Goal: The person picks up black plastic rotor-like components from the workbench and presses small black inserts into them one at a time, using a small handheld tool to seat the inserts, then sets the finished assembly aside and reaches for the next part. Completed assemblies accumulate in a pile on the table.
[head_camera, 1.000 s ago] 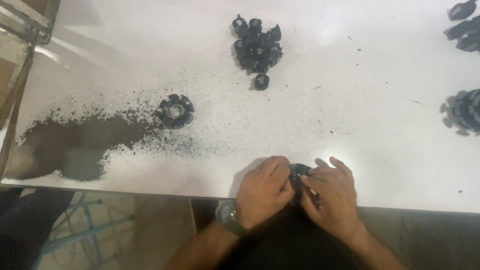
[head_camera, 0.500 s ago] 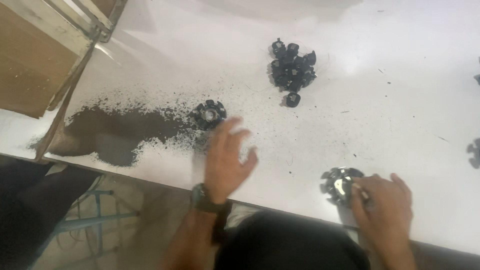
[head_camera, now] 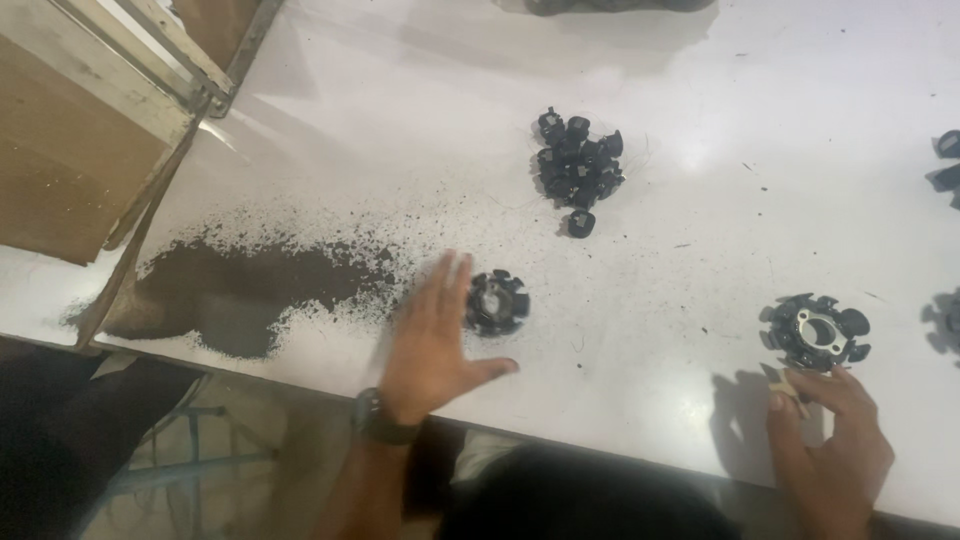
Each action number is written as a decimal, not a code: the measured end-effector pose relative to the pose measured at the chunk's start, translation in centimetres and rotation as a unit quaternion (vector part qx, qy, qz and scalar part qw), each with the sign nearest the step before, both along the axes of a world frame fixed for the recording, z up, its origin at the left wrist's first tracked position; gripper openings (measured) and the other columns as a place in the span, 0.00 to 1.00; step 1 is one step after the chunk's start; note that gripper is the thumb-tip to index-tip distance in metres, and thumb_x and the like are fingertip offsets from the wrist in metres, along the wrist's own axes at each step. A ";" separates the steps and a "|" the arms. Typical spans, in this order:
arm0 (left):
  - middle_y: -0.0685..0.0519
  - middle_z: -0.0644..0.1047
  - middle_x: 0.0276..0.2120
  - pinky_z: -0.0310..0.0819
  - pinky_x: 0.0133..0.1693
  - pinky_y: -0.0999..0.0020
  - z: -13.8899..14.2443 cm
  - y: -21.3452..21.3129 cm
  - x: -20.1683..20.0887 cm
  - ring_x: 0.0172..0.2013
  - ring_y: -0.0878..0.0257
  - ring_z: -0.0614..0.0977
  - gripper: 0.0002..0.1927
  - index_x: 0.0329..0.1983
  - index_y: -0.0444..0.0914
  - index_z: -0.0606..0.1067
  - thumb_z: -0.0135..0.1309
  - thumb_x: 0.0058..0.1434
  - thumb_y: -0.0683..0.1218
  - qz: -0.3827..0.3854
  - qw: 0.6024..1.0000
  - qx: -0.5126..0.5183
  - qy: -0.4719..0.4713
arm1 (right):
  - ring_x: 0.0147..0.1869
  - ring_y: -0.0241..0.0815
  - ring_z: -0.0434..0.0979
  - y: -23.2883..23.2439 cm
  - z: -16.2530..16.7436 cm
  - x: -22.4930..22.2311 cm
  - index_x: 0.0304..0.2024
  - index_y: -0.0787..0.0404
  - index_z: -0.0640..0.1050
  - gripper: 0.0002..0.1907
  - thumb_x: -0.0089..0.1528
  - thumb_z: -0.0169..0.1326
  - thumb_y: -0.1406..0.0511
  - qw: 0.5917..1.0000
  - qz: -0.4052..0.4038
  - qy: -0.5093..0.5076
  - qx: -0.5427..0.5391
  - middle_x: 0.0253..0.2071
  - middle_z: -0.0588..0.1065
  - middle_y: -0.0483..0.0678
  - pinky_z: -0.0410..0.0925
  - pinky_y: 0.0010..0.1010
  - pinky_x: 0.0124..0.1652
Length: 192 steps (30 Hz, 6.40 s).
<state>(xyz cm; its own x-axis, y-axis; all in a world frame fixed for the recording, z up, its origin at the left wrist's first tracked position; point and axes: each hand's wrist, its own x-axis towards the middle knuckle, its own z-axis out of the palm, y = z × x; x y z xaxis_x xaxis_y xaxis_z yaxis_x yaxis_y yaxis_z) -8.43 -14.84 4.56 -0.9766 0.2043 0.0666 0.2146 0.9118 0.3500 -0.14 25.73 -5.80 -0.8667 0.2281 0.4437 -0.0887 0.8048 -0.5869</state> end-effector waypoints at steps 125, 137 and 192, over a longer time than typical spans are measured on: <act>0.49 0.80 0.35 0.76 0.37 0.59 -3.9 11.3 4.5 0.33 0.54 0.82 0.05 0.37 0.36 0.75 0.58 0.59 0.41 -0.107 0.972 0.189 0.091 | 0.55 0.52 0.78 -10.2 4.0 -1.1 0.43 0.61 0.78 0.18 0.50 0.65 0.71 0.966 0.249 0.066 0.038 0.41 0.77 0.51 0.64 0.53 0.64; 0.46 0.78 0.45 0.78 0.44 0.56 -5.3 10.8 5.4 0.42 0.48 0.82 0.08 0.38 0.35 0.73 0.56 0.55 0.38 -0.129 0.955 0.224 0.144 | 0.55 0.48 0.79 -10.7 4.1 -1.1 0.42 0.59 0.78 0.17 0.51 0.66 0.72 0.959 0.263 0.093 0.055 0.42 0.76 0.49 0.66 0.51 0.63; 0.36 0.66 0.65 0.58 0.65 0.40 -6.9 8.8 3.6 0.65 0.40 0.67 0.60 0.75 0.39 0.48 0.70 0.49 0.63 -0.066 0.993 0.089 0.037 | 0.53 0.51 0.74 2.3 0.8 -3.3 0.51 0.59 0.80 0.08 0.71 0.62 0.64 0.993 -0.008 0.005 0.121 0.48 0.78 0.50 0.66 0.40 0.57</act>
<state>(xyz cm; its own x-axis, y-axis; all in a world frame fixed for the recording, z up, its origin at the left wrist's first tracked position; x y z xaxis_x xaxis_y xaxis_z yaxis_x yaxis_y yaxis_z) -4.82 -6.02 -2.38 -0.9334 0.3081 0.1838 0.3588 0.7991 0.4824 -3.46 28.03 -5.05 -0.8589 0.1285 0.4958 -0.0789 0.9232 -0.3760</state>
